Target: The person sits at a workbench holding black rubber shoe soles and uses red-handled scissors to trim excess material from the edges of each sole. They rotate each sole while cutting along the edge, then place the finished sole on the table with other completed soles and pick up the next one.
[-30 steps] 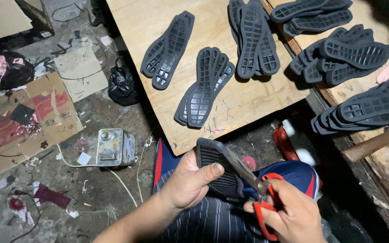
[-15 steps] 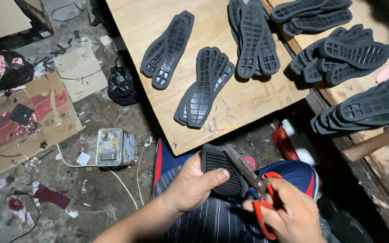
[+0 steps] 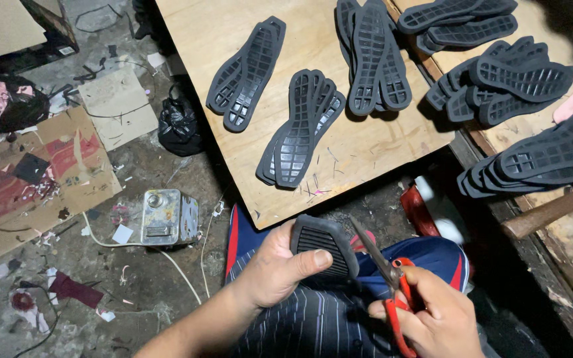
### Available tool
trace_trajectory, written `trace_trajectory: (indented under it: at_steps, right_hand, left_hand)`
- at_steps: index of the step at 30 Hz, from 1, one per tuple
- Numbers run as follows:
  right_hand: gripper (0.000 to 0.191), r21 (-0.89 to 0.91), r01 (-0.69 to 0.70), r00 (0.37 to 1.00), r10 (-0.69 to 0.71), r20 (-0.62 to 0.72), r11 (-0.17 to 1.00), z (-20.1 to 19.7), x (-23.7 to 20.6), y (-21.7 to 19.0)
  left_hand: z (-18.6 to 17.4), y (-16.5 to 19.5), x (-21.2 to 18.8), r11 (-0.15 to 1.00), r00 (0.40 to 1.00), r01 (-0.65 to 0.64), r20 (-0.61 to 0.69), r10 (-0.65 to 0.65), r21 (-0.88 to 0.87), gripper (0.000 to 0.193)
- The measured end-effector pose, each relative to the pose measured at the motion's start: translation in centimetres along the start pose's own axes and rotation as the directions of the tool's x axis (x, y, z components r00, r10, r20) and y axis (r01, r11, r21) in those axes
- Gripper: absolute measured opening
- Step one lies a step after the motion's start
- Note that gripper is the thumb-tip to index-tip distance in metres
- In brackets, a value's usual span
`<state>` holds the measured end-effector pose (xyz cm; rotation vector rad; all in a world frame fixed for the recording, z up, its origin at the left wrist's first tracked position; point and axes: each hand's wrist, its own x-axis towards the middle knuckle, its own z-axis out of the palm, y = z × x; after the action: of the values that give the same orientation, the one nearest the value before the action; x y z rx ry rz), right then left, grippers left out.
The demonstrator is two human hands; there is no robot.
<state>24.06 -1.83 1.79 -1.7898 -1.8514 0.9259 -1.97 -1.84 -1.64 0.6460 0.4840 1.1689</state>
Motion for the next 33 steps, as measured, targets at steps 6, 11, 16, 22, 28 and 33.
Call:
trace_trajectory:
  at_steps: [6,11,16,22,28,33]
  right_hand:
    - [0.06,-0.02,0.125,0.992,-0.124,0.025,0.992,-0.2,0.0,-0.3]
    - [0.054,-0.054,0.071,0.99,-0.064,0.122,0.996,-1.0,0.1,0.1]
    - [0.057,-0.037,0.045,0.992,-0.04,0.116,0.998,-1.5,-0.1,0.9]
    - [0.061,-0.04,0.089,0.972,-0.078,0.22,0.995,-3.8,0.1,2.2]
    - [0.06,-0.17,0.252,0.929,-0.189,0.319,0.953,-6.1,0.6,2.9]
    - [0.056,-0.04,0.278,0.899,-0.245,0.362,0.96,-6.2,0.7,2.8]
  left_hand:
    - [-0.2,0.2,-0.1,0.994,1.0,-0.005,-0.017,0.007,0.108,0.032]
    - [-0.9,0.9,0.0,0.986,0.999,0.035,0.01,-0.038,0.162,0.031]
    - [-0.6,2.4,0.2,0.973,1.0,-0.002,0.025,-0.004,0.229,0.027]
    - [0.1,5.3,0.1,0.787,0.992,-0.12,0.111,0.065,0.605,0.017]
    - [0.1,6.8,0.2,0.77,0.987,-0.088,0.16,-0.018,0.632,0.014]
    - [-0.2,7.5,0.4,0.702,0.967,-0.137,0.249,-0.06,0.699,0.015]
